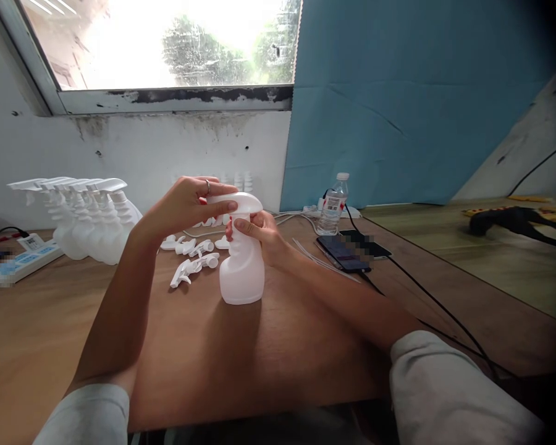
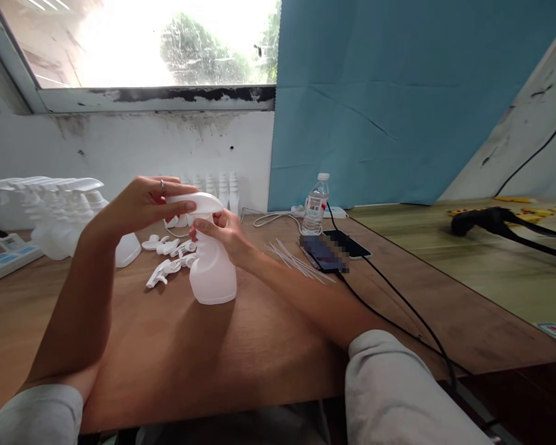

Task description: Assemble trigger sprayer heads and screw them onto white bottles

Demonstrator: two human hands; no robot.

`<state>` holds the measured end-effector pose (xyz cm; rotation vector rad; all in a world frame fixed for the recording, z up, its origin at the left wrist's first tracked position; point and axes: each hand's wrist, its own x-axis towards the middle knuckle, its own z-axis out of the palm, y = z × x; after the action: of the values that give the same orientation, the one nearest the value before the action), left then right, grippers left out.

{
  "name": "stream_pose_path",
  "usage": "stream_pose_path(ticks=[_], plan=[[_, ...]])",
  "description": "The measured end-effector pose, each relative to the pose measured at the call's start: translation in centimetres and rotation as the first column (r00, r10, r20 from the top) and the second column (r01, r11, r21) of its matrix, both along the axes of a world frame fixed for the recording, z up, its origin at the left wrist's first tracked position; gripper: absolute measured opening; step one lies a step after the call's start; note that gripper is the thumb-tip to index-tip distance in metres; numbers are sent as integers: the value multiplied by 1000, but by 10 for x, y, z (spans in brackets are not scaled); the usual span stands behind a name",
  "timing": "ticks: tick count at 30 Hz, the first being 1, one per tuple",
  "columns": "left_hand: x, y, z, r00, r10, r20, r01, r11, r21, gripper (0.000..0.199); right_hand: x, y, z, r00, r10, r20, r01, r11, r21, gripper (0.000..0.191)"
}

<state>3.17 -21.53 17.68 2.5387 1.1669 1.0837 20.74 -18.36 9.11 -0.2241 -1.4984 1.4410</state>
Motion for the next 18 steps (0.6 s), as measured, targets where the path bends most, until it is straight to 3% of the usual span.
stream_pose_path(ticks=[6, 11, 18], plan=[[-4, 10, -5, 998, -59, 31, 57, 997, 57, 26, 12, 7, 13, 961, 175, 215, -166, 984, -57, 38], [-3, 7, -4, 985, -162, 56, 162, 987, 7, 28, 18, 1, 23, 916, 170, 363, -145, 985, -94, 33], [3, 4, -3, 992, -122, -39, 125, 989, 81, 29, 17, -4, 22, 901, 89, 425, -107, 994, 18, 29]])
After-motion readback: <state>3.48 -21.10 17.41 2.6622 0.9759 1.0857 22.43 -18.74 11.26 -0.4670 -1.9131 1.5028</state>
